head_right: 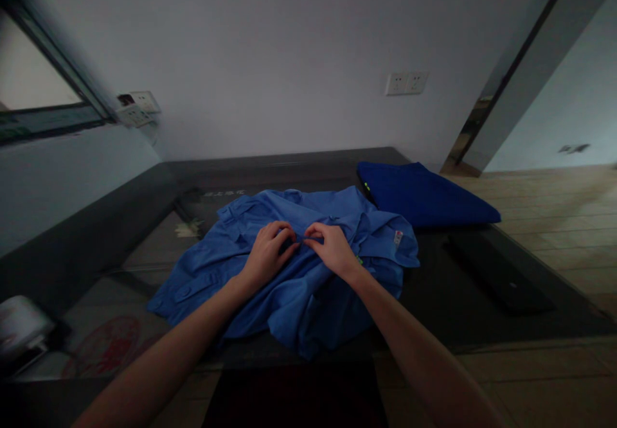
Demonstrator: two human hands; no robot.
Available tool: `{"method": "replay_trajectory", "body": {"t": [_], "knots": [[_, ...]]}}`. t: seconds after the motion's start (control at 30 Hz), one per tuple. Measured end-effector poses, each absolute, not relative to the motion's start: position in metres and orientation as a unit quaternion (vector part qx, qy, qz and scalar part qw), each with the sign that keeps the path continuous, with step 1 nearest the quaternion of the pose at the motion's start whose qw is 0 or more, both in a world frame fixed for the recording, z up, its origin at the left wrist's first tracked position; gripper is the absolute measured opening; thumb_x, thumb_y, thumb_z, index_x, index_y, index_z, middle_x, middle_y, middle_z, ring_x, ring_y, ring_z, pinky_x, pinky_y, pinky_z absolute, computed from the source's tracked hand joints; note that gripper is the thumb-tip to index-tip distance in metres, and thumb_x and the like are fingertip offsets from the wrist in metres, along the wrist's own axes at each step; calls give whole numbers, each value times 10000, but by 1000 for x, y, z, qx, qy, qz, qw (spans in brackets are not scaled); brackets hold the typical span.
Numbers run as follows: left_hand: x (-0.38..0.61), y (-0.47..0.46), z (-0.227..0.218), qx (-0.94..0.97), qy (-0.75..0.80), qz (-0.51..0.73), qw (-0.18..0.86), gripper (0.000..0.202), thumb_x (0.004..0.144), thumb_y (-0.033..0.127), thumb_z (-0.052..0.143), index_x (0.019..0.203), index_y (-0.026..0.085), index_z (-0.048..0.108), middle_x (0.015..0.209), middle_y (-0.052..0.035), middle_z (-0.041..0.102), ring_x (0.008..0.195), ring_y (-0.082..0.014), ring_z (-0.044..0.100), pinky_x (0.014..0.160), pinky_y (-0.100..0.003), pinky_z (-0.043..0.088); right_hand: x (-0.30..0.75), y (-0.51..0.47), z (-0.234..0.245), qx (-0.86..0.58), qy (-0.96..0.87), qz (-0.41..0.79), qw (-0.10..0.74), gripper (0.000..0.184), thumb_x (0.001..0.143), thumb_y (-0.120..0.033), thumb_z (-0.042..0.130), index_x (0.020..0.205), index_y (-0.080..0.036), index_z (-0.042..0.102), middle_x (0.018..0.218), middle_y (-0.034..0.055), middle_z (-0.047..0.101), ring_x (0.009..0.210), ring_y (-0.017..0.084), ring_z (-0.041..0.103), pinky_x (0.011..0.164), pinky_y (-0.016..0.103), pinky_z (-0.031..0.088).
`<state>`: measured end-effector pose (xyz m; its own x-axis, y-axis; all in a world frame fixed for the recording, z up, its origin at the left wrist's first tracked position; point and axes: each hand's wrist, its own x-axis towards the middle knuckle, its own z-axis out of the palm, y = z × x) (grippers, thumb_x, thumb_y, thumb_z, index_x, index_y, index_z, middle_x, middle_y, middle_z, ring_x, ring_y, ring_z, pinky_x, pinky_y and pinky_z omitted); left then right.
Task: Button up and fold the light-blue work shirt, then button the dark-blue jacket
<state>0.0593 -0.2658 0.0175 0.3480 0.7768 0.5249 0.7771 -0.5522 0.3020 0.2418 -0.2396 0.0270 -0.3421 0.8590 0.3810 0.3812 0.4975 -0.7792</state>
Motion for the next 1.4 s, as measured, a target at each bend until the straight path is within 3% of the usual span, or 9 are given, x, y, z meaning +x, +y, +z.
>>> {"method": "replay_trajectory", "body": {"t": [0.27,0.43,0.9,1.4], "knots": [[60,-263,17,-809,-465,-353,-66,70,869,252,548,873,193,587,1017,-71,567,984,-208,533,878,-346,431,240,-242,29,-403,-768,289,405,42,756,-147,623,773,-180,643,773,25,710,760,187,685,709,282,502],[61,-266,18,-810,-478,-339,-21,118,881,290,538,907,201,613,1024,-68,572,992,-218,531,890,-371,410,240,-243,29,-413,-757,295,411,37,757,-148,630,784,-173,635,782,28,709,763,181,680,718,277,496],[64,-268,24,-805,-480,-346,-45,60,851,203,517,833,196,573,976,-44,601,958,-193,550,875,-342,413,239,-244,28,-426,-735,291,440,42,749,-142,645,779,-171,641,773,33,708,761,189,680,713,283,500],[63,-272,25,-809,-479,-333,78,72,863,185,481,825,195,541,935,-51,602,921,-200,530,915,-375,383,225,-261,25,-391,-747,237,483,47,801,-202,605,778,-196,646,762,29,698,752,199,662,714,304,508]]}}
